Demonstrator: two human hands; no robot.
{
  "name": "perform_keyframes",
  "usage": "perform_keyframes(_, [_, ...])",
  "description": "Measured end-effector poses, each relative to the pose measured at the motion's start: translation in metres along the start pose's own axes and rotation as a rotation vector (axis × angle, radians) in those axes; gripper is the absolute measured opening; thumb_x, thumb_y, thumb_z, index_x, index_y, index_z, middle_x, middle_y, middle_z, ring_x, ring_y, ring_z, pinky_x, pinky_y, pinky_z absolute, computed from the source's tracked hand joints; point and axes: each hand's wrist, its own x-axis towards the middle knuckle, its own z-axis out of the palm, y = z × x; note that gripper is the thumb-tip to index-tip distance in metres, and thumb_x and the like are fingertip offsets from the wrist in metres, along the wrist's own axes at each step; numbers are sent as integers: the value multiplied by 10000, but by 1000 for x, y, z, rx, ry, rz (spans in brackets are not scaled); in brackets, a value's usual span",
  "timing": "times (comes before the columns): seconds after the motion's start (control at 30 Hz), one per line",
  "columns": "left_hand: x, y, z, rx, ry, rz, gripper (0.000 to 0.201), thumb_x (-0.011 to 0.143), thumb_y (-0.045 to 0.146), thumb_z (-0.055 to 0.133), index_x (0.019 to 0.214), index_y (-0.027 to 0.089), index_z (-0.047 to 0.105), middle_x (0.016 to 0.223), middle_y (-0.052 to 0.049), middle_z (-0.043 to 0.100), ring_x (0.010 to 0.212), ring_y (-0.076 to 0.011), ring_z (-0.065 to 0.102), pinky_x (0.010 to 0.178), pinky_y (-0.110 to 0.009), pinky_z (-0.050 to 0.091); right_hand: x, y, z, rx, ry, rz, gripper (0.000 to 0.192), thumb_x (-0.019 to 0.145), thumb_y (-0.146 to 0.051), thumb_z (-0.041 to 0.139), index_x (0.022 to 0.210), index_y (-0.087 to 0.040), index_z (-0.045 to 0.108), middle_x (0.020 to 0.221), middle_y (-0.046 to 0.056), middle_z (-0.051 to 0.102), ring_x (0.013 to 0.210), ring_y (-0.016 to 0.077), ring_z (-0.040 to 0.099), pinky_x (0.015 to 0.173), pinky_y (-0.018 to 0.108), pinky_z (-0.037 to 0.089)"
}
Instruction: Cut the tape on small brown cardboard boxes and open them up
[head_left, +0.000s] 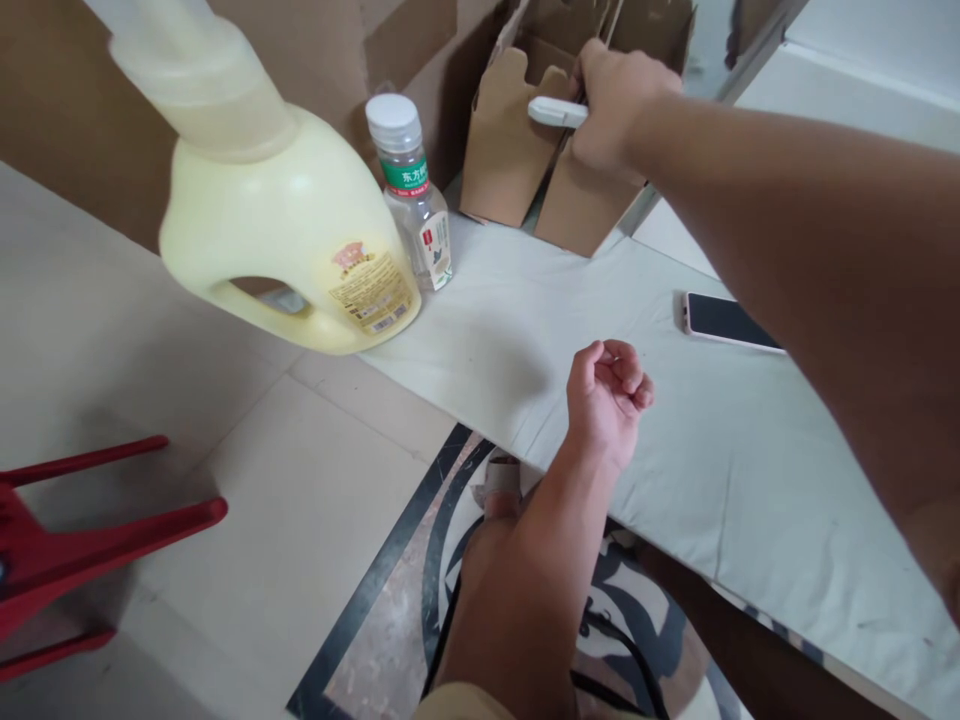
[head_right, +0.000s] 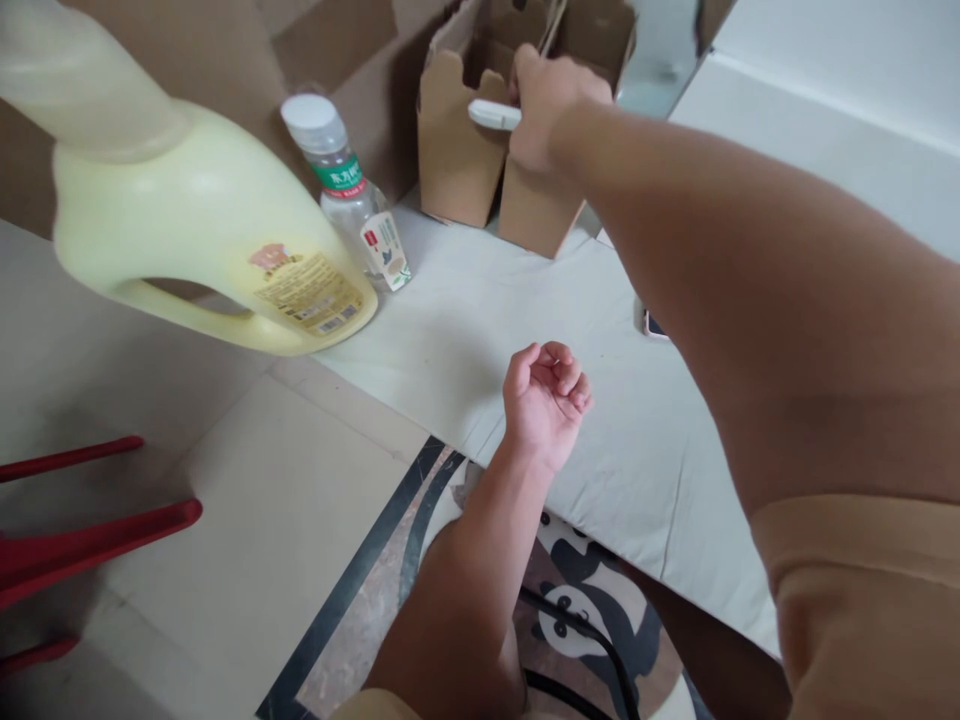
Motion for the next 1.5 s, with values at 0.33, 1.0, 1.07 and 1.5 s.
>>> perform_keyframes(0.33, [2, 0, 4, -7, 6, -29, 406, 969, 313, 347, 635, 175, 533, 506, 40, 325, 419, -80, 358, 478, -223, 262, -31, 10, -9, -107, 79, 21, 320, 720, -104, 635, 1036, -58, 625, 1246, 186, 712, 1210, 404, 661, 956, 562, 508])
perform_keyframes(1.0, [16, -43, -1, 454, 81, 346, 312, 944, 349, 472, 670, 204, 501, 565, 35, 387, 500, -97, 403, 518, -236, 332, -404, 173, -18, 9, 794, -99, 560, 568, -250, 560, 1107, -354, 670, 613, -7, 683, 515, 218, 627, 562, 405, 468])
perform_keyframes(1.07, [23, -55, -7, 648, 50, 511, 265, 935, 379, 506, 748, 210, 586, 699, -6, 556, 676, -124, 554, 625, -249, 420, -424, 180, 4, 108, 928, -34, 402, 580, -243, 592, 956, -340, 696, 622, 8, 662, 547, 247, 660, 559, 428, 484])
perform_keyframes(1.5, [39, -93, -26, 1100, -376, 552, 455, 927, 625, 514, 1137, 268, 701, 1178, -50, 701, 1176, -259, 600, 1042, -405, 440, -464, 189, 42, 372, 998, 106, 386, 890, -110, 542, 1228, -256, 660, 1214, 89, 724, 1064, 230, 732, 852, 408, 614])
